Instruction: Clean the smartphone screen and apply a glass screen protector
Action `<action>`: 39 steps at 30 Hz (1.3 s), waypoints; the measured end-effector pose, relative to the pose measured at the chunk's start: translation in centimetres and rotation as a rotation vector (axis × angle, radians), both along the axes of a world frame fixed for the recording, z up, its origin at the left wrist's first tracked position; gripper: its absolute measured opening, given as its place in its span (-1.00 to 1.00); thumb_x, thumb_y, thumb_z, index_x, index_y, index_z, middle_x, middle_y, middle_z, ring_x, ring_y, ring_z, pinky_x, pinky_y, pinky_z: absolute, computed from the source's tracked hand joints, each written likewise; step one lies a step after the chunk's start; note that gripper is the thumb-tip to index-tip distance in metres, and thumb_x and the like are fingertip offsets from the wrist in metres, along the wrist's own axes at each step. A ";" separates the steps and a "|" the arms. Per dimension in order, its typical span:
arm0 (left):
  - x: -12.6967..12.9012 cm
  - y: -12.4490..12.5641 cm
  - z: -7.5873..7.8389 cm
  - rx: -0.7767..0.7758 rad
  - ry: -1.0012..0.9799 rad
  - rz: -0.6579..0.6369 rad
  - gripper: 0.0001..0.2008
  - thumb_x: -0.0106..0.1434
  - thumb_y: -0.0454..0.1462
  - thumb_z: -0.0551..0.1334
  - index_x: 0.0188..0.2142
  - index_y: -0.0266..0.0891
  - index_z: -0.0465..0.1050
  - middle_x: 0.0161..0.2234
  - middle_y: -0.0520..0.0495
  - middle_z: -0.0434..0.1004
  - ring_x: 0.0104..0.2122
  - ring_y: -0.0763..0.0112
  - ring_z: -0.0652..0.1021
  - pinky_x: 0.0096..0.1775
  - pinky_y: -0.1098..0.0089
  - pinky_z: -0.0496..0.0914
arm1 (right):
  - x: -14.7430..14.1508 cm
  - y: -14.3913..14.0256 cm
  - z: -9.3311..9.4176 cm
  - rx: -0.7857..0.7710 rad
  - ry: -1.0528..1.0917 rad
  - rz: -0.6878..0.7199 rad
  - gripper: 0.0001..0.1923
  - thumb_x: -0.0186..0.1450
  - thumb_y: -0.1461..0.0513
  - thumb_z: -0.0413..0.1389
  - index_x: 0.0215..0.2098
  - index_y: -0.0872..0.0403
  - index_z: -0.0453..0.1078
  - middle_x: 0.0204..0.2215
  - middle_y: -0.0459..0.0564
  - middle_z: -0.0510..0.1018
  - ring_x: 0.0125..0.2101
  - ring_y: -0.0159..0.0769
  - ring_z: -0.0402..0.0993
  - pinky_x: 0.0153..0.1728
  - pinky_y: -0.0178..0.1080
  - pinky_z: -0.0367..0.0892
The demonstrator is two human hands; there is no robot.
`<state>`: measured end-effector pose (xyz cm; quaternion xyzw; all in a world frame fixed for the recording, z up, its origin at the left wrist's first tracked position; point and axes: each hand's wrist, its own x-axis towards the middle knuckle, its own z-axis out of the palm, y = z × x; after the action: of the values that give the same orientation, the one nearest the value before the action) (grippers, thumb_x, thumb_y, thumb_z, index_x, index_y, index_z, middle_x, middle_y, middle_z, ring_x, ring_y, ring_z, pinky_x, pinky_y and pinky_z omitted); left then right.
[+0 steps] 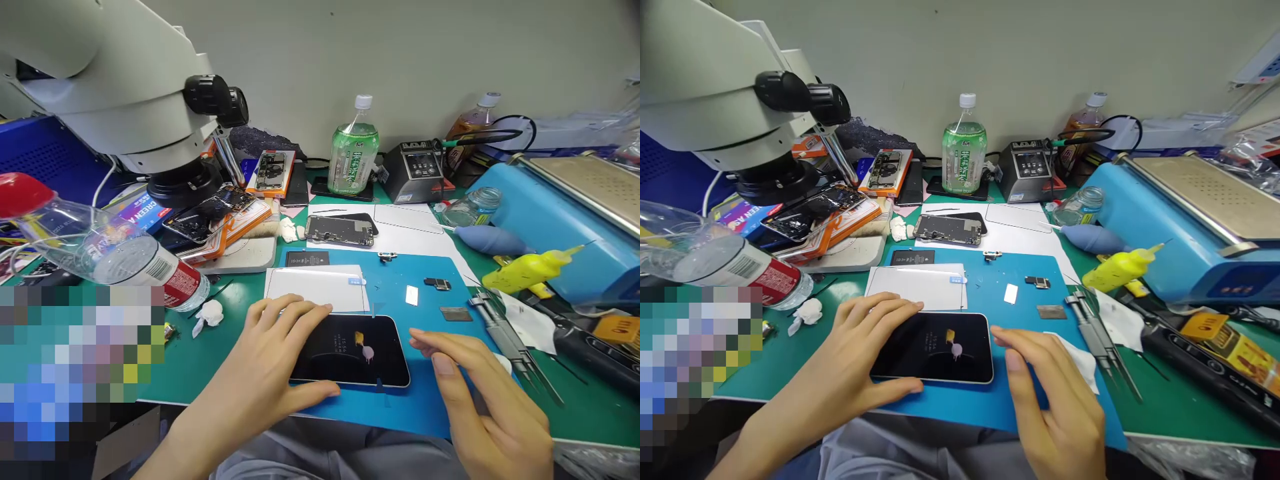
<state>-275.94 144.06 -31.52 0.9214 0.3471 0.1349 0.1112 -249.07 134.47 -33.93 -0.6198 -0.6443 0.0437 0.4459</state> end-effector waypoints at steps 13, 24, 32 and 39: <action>-2.8 -2.8 -0.7 0.119 0.009 -0.007 -0.41 0.40 0.14 0.29 0.31 0.05 0.35 0.39 -0.16 0.24 0.39 -0.06 0.13 0.31 0.05 0.04 | 0.0 0.3 -0.3 -0.045 0.033 0.042 -0.76 0.54 0.20 0.09 0.08 -0.17 0.54 -0.04 -0.13 0.66 -0.05 -0.21 0.60 0.03 -0.18 0.43; -4.2 -1.7 -1.4 -0.042 -0.048 0.182 -0.49 0.45 -0.04 0.33 0.30 0.06 0.25 0.36 -0.02 0.32 0.30 0.09 0.25 0.24 0.16 0.18 | 0.8 1.5 0.7 -0.098 0.027 0.045 -0.76 0.57 0.15 0.05 0.04 -0.22 0.56 -0.07 -0.24 0.70 -0.07 -0.35 0.64 -0.01 -0.35 0.49; -4.1 -2.6 -1.6 0.092 -0.027 0.147 -0.57 0.41 -0.02 0.37 0.17 -0.03 0.38 0.32 -0.17 0.29 0.28 -0.04 0.23 0.23 0.07 0.13 | 0.3 2.1 1.1 -0.090 -0.026 0.019 -0.77 0.57 0.15 0.05 0.04 -0.15 0.55 -0.09 -0.17 0.70 -0.03 -0.35 0.61 0.04 -0.35 0.44; -1.5 -2.1 0.5 0.079 -0.070 -0.131 -0.40 0.48 0.00 0.28 0.42 0.01 0.22 0.40 -0.07 0.27 0.40 0.11 0.12 0.38 0.18 -0.02 | 0.2 2.0 1.2 -0.090 -0.005 0.028 -0.77 0.58 0.15 0.06 0.08 -0.19 0.54 -0.05 -0.21 0.68 -0.04 -0.35 0.59 0.11 -0.32 0.39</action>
<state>-277.40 141.97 -31.06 0.9404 0.2765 0.1732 0.0954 -248.90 136.45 -32.71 -0.6303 -0.6514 0.0775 0.4151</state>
